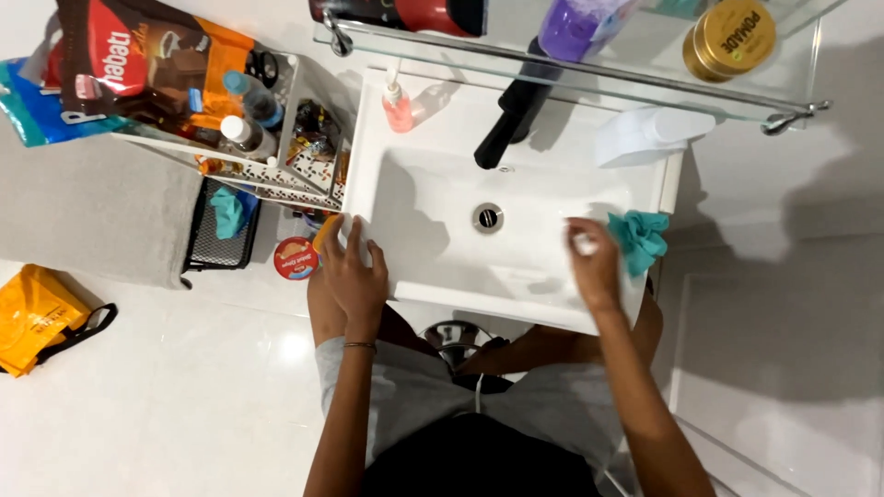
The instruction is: The recorder is cleaning a bathroom sink using a spray bottle and a microfiber cloth.
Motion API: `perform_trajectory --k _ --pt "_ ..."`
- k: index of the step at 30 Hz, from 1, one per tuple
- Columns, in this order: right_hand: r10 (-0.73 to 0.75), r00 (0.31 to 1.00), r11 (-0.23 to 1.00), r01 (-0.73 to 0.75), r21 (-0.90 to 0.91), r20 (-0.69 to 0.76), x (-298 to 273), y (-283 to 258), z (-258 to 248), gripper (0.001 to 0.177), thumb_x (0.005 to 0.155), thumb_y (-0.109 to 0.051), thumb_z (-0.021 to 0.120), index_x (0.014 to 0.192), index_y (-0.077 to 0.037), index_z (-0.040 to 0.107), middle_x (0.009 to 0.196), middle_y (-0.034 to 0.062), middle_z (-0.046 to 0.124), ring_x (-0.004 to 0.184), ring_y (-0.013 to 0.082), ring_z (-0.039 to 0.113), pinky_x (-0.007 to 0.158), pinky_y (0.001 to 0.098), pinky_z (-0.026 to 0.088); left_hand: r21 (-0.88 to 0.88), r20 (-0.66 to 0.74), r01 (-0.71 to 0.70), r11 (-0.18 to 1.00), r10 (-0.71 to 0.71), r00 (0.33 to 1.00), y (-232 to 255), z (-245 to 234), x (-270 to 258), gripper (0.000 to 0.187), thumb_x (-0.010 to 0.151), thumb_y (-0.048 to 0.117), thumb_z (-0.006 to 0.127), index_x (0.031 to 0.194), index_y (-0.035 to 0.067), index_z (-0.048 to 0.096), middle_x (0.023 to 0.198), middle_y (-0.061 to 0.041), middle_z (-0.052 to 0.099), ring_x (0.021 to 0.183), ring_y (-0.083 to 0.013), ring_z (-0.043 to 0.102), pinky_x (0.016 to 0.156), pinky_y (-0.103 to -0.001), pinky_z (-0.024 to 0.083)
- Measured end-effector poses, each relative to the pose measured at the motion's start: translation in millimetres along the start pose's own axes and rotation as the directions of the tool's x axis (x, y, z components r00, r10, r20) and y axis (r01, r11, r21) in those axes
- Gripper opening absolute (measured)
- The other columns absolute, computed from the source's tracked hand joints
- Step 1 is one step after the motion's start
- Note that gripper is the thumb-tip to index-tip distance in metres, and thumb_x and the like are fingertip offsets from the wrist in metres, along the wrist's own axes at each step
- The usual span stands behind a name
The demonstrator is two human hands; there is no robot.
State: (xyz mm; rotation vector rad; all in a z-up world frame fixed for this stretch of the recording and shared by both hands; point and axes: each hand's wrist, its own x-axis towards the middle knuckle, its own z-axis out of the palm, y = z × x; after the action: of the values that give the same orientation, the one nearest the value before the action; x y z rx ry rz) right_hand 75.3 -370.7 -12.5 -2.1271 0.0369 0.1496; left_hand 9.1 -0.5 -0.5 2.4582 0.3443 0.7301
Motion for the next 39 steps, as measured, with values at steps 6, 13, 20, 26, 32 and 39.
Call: perform_trajectory --k 6,13,20,26,32,39 --pt "-0.498 0.854 0.421 0.086 -0.903 -0.151 -30 -42 -72 0.053 0.089 -0.027 0.072 0.137 -0.006 0.067 0.148 0.0279 0.050 0.132 0.0486 0.049 0.104 0.0521 0.046 -0.002 0.014 0.013 1.000 -0.013 1.000 2 -2 0 0.042 0.092 0.008 0.066 0.134 0.003 0.067 0.144 -0.022 0.055 0.129 -0.0431 0.054 0.104 -0.049 0.048" --pt "-0.111 0.993 0.726 0.111 -0.678 0.043 -92 5 -15 0.034 0.103 -0.015 0.055 0.136 -0.009 0.065 0.153 0.0149 0.053 0.140 0.0347 0.051 0.114 0.0437 0.046 0.003 0.007 0.018 1.000 -0.018 1.000 -1 -3 1 0.042 0.092 0.009 0.066 0.133 0.003 0.067 0.143 -0.022 0.056 0.128 -0.0434 0.055 0.105 -0.049 0.047" --pt "0.129 0.917 0.776 0.144 -0.615 0.378 -68 12 -29 0.037 0.105 -0.029 0.049 0.133 -0.009 0.065 0.139 0.0118 0.062 0.132 0.0328 0.053 0.114 0.0468 0.038 0.007 0.007 0.019 1.000 -0.019 1.000 2 -5 2 0.041 0.092 0.009 0.066 0.133 0.003 0.068 0.142 -0.021 0.057 0.128 -0.0432 0.055 0.105 -0.048 0.048" --pt "-0.268 0.861 0.300 0.501 -0.812 0.432 -31 -36 -66 0.031 0.089 -0.025 0.060 0.115 -0.017 0.075 0.147 0.0095 0.059 0.143 0.0351 0.043 0.117 0.0504 0.032 -0.024 0.010 0.030 0.999 -0.030 0.999 1 -5 2 0.040 0.094 0.010 0.064 0.133 0.001 0.066 0.142 -0.021 0.058 0.126 -0.0409 0.057 0.100 -0.047 0.050" --pt "0.242 0.854 0.786 0.106 -0.609 0.461 -59 22 2 0.052 0.106 -0.043 0.041 0.146 -0.013 0.053 0.166 0.0067 0.032 0.149 0.0298 0.034 0.122 0.0406 0.026 0.073 0.258 0.159 0.985 -0.172 0.951 32 -67 39 0.030 0.103 0.015 0.055 0.129 0.001 0.064 0.139 -0.014 0.060 0.117 -0.0361 0.065 0.083 -0.045 0.056" --pt "0.312 0.640 0.940 -0.102 -0.325 0.702 -24 -59 120 0.057 0.106 -0.043 0.032 0.153 -0.013 0.043 0.170 0.0072 0.021 0.141 0.0355 0.047 0.119 0.0481 0.037 0.004 0.237 0.231 0.973 -0.226 0.945 30 -64 43 0.034 0.107 0.019 0.046 0.134 0.002 0.057 0.139 -0.018 0.058 0.113 -0.0392 0.065 0.081 -0.046 0.058"
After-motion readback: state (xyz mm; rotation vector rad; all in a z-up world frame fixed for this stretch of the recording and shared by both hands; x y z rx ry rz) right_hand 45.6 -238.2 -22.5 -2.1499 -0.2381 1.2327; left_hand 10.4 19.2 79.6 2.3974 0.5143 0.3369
